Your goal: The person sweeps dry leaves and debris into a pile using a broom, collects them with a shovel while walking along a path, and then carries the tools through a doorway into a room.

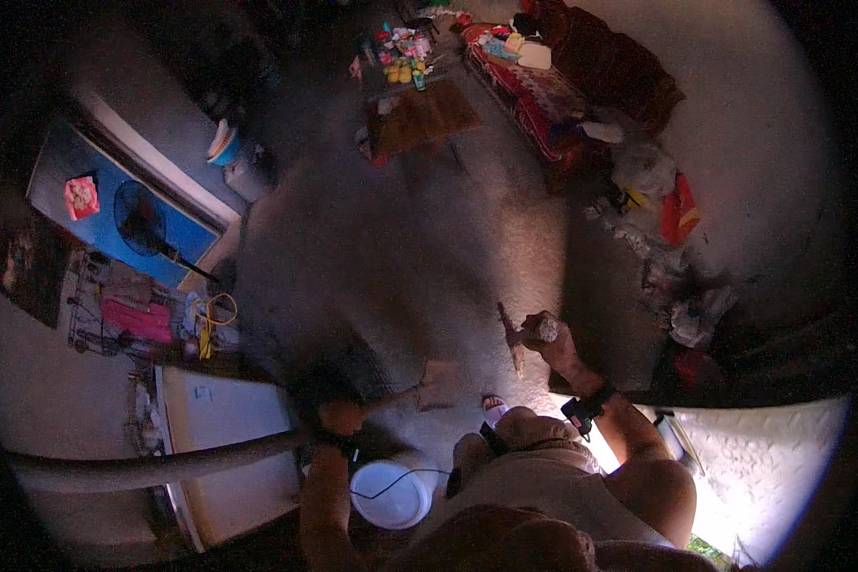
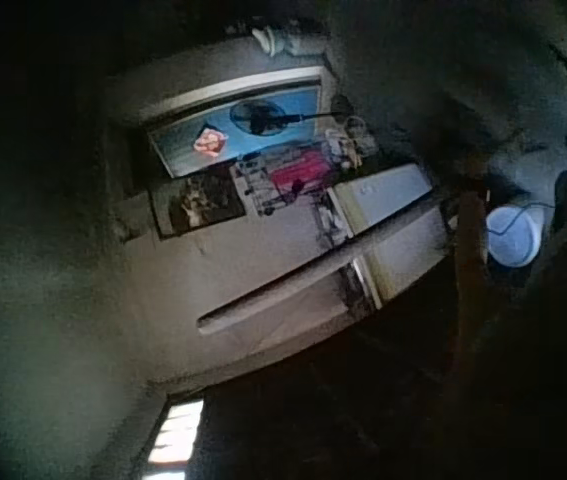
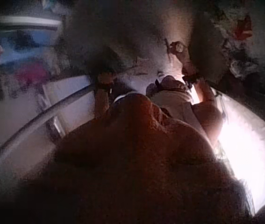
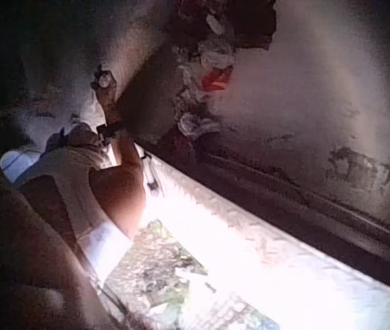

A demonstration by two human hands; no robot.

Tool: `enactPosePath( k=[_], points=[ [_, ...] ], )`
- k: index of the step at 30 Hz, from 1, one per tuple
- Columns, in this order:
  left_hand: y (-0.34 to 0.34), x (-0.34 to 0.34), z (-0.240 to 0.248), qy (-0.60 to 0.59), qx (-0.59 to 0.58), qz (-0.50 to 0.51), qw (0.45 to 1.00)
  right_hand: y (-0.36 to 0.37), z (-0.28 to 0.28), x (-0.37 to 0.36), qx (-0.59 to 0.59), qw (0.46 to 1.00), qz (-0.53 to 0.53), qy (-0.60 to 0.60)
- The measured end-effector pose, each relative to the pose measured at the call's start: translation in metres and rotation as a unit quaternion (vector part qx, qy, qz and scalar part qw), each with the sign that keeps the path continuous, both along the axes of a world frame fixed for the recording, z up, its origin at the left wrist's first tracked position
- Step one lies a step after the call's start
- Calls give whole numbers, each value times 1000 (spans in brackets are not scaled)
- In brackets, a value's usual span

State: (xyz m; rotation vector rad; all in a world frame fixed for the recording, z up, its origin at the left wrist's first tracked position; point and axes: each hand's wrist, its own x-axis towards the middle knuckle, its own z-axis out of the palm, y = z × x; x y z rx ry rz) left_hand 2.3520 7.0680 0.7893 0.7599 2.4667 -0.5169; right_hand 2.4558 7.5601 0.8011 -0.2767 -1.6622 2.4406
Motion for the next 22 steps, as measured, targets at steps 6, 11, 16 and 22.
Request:
enactPosePath(
  k=[6, 11, 16, 22],
  points=[
    [14, -50, 2, -5, -10, -12, 1000, 21, -35, -51, -39, 997, -60, -37],
    [44, -107, -1, -4, -14, -65, 998, 66, -81, -71, -56, 978, -198, -39],
    [74, -163, -5, 4, -39, -111, 993, 116, -62, -80, -318, 903, -281, 61],
    [177, -260, 3, 23, -45, -241, 969, 176, -40, -46, 284, 828, -466, -128]
  ],
)
